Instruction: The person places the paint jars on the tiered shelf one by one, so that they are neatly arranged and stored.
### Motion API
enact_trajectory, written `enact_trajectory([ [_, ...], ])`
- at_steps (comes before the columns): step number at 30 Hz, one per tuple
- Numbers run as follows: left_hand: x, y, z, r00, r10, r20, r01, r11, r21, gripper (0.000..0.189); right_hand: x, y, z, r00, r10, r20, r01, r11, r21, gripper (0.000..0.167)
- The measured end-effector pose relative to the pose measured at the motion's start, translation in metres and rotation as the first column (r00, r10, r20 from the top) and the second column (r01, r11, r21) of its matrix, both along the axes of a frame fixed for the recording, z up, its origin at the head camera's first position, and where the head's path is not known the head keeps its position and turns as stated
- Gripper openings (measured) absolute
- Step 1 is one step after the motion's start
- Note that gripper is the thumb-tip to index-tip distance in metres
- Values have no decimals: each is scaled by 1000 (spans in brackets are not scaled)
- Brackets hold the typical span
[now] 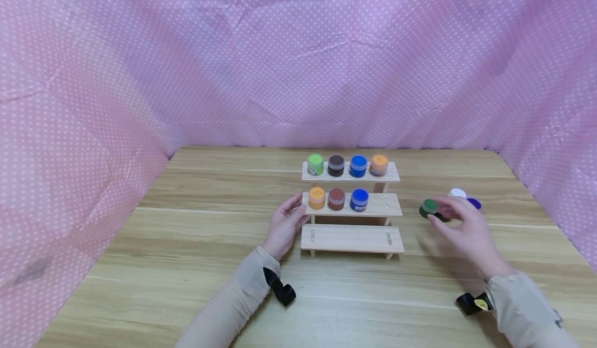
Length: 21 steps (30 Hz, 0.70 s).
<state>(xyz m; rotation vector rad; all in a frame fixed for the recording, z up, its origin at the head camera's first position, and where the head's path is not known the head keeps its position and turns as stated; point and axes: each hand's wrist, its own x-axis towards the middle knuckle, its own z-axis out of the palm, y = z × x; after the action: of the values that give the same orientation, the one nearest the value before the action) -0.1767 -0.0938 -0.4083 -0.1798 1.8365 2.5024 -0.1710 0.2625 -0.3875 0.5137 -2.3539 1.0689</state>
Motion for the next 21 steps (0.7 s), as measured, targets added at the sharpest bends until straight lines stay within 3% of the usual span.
enact_trajectory([
  [5, 0, 0, 0, 1000, -1, 5, 1, 1000, -3, 44, -1, 9, 0, 1000, -29, -8, 29, 999, 32, 41],
  [21, 1, 1, 0, 1000, 13, -1, -13, 1000, 5, 44, -5, 34, 0, 983, -110, 150, 78, 975, 208, 46],
])
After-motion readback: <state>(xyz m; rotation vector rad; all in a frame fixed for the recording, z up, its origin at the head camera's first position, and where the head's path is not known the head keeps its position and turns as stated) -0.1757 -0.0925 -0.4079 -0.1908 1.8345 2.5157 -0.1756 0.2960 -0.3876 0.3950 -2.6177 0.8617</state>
